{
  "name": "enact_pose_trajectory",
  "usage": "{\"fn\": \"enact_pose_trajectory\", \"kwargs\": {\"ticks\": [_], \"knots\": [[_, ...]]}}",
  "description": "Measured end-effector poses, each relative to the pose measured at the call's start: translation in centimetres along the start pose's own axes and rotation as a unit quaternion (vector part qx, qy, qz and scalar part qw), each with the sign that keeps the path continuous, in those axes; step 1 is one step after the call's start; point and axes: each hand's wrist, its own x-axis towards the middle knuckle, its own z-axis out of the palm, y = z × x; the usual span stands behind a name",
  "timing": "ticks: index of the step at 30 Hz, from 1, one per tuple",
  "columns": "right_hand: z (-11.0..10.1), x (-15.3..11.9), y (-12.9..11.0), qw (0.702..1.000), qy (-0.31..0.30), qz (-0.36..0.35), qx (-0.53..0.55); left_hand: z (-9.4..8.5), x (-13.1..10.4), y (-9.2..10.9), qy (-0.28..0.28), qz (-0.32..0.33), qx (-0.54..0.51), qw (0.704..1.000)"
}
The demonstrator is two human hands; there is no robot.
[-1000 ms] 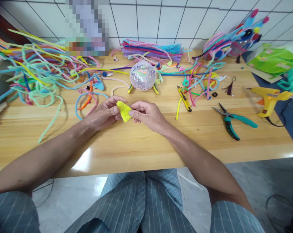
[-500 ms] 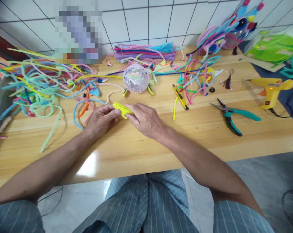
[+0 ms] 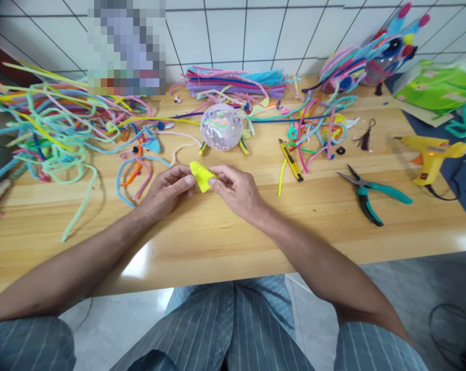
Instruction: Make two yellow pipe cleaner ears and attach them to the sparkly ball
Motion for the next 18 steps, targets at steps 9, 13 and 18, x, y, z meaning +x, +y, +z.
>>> {"fn": "enact_pose_trajectory", "kwargs": {"ticks": [9, 13, 18], "knots": [[-0.19, 0.1, 0.37, 0.997, 0.001, -0.037, -0.062, 0.06, 0.07, 0.28, -0.025, -0.004, 0.047, 0.999], [-0.29, 0.15, 0.34, 0.989, 0.021, -0.08, -0.12, 0.25, 0.08, 0.31, -0.03, 0.004, 0.048, 0.998], [-0.35, 0.3, 0.34, 0.972, 0.032, -0.141, -0.185, 0.24, 0.12, 0.14, -0.044, 0.024, 0.047, 0.998]]}}
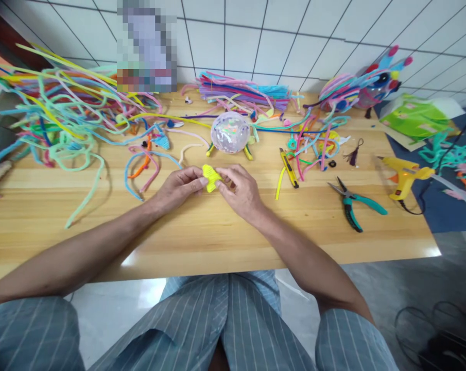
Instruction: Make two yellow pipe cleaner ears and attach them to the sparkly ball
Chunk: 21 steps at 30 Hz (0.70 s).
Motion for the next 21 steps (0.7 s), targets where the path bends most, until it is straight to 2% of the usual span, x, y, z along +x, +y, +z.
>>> {"fn": "enact_pose_trajectory", "kwargs": {"ticks": [7, 11, 15, 21], "knots": [[0.1, -0.02, -0.03, 0.999, 0.012, -0.045, -0.021, -0.2, 0.29, -0.88, -0.012, 0.03, -0.018, 0.999], [0.15, -0.05, -0.05, 0.999, 0.006, -0.042, -0.02, -0.28, 0.44, -0.96, -0.019, 0.031, -0.031, 0.999], [0.28, -0.13, -0.11, 1.0, 0.001, -0.007, -0.007, -0.36, 0.21, -0.58, -0.029, -0.004, -0.026, 0.999], [0.36, -0.17, -0.43, 0.989, -0.023, 0.088, 0.118, -0.32, -0.11, -0.02, -0.033, -0.026, -0.018, 0.999]]}}
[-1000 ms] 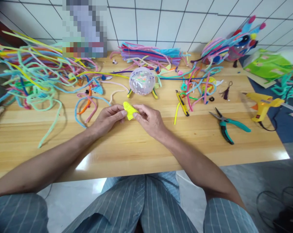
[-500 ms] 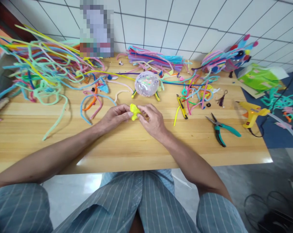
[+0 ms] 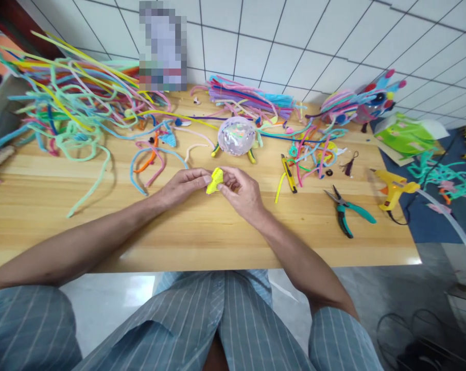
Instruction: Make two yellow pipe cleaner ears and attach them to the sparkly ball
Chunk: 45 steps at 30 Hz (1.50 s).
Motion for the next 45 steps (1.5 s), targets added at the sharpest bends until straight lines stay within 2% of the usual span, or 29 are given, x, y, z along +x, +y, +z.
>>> {"fn": "enact_pose_trajectory", "kwargs": {"ticks": [3, 7, 20, 25, 28, 32, 35, 40, 45], "knots": [[-0.1, 0.0, -0.1, 0.999, -0.003, 0.026, 0.027, 0.0, 0.1, 0.0, -0.006, -0.004, -0.019, 1.0], [-0.1, 0.1, -0.1, 1.0, 0.008, 0.018, 0.025, 0.1, 0.2, -0.2, -0.004, -0.004, -0.037, 0.999], [0.4, -0.1, -0.3, 0.998, -0.011, 0.03, 0.058, 0.4, 0.5, -0.7, 0.055, -0.003, -0.051, 0.997], [0.4, 0.0, 0.0, 0.999, 0.008, 0.004, 0.04, 0.0, 0.4, -0.3, 0.042, -0.023, -0.007, 0.999], [0.2, 0.3, 0.4, 1.0, 0.009, 0.01, 0.019, -0.3, 0.4, 0.1, 0.07, -0.015, 0.081, 0.994], [-0.5, 0.8, 1.1, 0.998, 0.029, 0.013, -0.056, -0.6, 0.3, 0.2, 0.13, 0.068, 0.256, 0.955], [-1.2, 1.2, 1.4, 0.994, 0.061, 0.019, -0.088, -0.7, 0.2, -0.1, 0.15, 0.075, 0.324, 0.931], [-1.8, 1.7, 2.0, 0.997, 0.046, 0.041, -0.041, -0.9, 0.1, -1.0, 0.155, 0.077, 0.348, 0.921], [-2.2, 2.0, 2.9, 0.996, 0.028, 0.034, -0.075, -1.1, 0.3, -1.3, 0.143, 0.083, 0.329, 0.93]]}}
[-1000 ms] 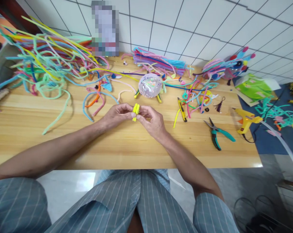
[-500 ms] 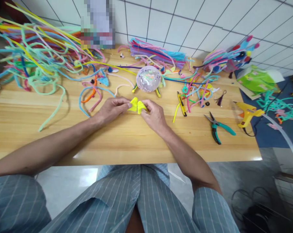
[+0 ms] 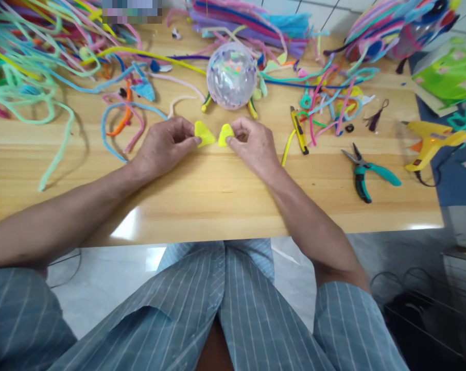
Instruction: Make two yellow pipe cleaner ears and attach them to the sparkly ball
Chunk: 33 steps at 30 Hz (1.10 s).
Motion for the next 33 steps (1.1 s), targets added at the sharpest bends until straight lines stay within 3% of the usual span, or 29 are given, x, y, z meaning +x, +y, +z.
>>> {"fn": "enact_pose_trajectory", "kwargs": {"ticks": [15, 23, 33], "knots": [[0.1, 1.1, -1.1, 1.0, 0.014, 0.011, 0.007, 0.0, 0.8, -1.6, 0.041, 0.046, 0.023, 0.998], [-0.3, 0.3, -2.1, 1.0, -0.004, 0.006, -0.002, 0.0, 0.5, -1.1, 0.051, 0.063, 0.031, 0.996], [0.1, 1.3, -0.8, 1.0, 0.0, 0.01, 0.004, 0.0, 0.4, -0.5, 0.048, 0.036, -0.008, 0.998]]}}
